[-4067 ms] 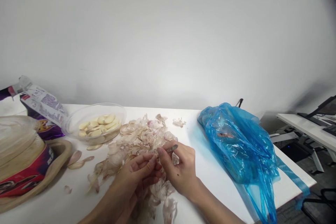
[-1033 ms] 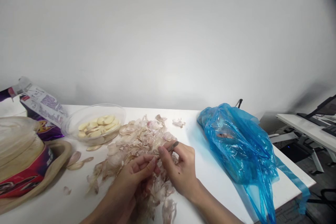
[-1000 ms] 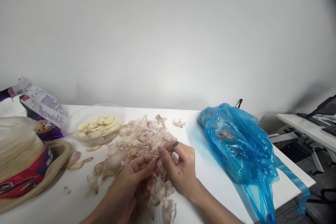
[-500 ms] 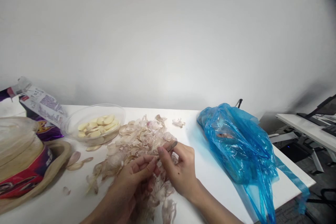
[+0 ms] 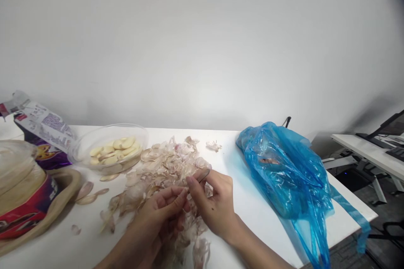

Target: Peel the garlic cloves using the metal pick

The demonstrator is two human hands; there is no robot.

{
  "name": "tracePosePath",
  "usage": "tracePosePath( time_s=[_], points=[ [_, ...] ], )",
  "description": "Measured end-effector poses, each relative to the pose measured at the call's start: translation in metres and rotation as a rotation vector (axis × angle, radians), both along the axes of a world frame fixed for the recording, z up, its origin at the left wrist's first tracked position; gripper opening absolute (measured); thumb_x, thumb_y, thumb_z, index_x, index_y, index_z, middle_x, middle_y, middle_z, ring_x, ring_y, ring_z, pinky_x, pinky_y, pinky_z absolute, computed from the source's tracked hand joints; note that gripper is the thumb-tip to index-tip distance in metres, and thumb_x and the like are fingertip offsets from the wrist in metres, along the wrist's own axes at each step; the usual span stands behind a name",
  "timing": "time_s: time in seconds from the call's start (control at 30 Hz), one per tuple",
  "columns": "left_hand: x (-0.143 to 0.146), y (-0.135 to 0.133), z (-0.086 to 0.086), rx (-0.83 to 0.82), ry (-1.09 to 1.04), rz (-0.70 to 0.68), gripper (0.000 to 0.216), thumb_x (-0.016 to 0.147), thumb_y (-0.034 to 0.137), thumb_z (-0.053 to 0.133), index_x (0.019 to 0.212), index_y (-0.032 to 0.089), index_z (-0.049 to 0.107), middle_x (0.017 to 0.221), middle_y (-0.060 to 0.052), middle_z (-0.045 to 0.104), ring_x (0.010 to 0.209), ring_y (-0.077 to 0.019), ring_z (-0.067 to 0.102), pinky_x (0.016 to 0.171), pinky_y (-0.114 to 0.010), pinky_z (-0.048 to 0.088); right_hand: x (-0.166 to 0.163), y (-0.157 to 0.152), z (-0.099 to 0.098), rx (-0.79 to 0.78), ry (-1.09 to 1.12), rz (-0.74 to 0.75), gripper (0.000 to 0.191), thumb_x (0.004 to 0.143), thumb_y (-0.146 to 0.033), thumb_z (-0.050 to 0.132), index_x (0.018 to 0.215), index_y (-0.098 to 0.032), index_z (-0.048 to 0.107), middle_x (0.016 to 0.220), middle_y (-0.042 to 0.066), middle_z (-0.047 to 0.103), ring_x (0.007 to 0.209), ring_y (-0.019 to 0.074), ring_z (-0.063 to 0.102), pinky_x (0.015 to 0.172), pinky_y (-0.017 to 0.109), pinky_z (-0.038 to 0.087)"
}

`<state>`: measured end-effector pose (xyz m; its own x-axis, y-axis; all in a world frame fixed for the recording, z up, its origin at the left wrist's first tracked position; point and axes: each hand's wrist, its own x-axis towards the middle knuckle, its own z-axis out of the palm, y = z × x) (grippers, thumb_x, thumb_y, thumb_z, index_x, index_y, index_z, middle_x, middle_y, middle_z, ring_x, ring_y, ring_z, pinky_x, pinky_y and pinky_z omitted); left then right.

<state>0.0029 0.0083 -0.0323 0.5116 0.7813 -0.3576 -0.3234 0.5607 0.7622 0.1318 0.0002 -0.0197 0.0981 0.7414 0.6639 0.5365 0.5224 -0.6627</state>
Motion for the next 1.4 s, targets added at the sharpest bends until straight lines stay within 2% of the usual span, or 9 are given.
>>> tracePosePath(
  time_s=[0.2,0.77,1.23,1.4],
  points=[
    [0.001,-0.001,0.005,-0.002,0.001,0.004,0.013,0.075,0.025,0.063,0.067,0.015,0.064,0.055,0.005,0.052,0.046,-0.0039,0.042,0.044,-0.014,0.036,0.000,0.000,0.000,-0.008,0.000,-0.003,0.025,0.082,-0.025,0.050,0.058,-0.017,0.051,0.049,-0.004,0.045,0.045,0.0084,0.041,0.047,0.021,0.034],
    [-0.001,0.001,-0.007,0.010,0.022,-0.024,0.011,0.077,0.026,0.061,0.074,0.015,0.062,0.055,0.006,0.051,0.046,-0.0037,0.043,0.045,-0.013,0.036,0.000,0.000,-0.002,-0.010,0.019,0.034,0.024,0.082,-0.022,0.052,0.059,-0.015,0.049,0.050,-0.004,0.042,0.046,0.0076,0.041,0.048,0.020,0.033],
    [0.001,0.000,-0.005,0.036,0.008,-0.015,0.011,0.076,0.025,0.062,0.069,0.016,0.063,0.053,0.005,0.052,0.045,-0.0051,0.041,0.043,-0.015,0.032,-0.003,-0.001,-0.004,-0.054,0.022,0.058,0.025,0.082,-0.022,0.051,0.058,-0.016,0.047,0.050,-0.004,0.041,0.047,0.0080,0.041,0.049,0.021,0.032],
    [0.002,-0.001,-0.008,0.047,-0.015,0.008,0.017,0.072,0.020,0.066,0.059,0.016,0.057,0.053,0.006,0.049,0.047,-0.0052,0.040,0.045,-0.015,0.033,-0.006,-0.003,-0.009,-0.058,-0.047,0.084,0.022,0.079,-0.019,0.052,0.058,-0.016,0.047,0.052,-0.004,0.040,0.048,0.0081,0.039,0.047,0.021,0.029]
  ],
)
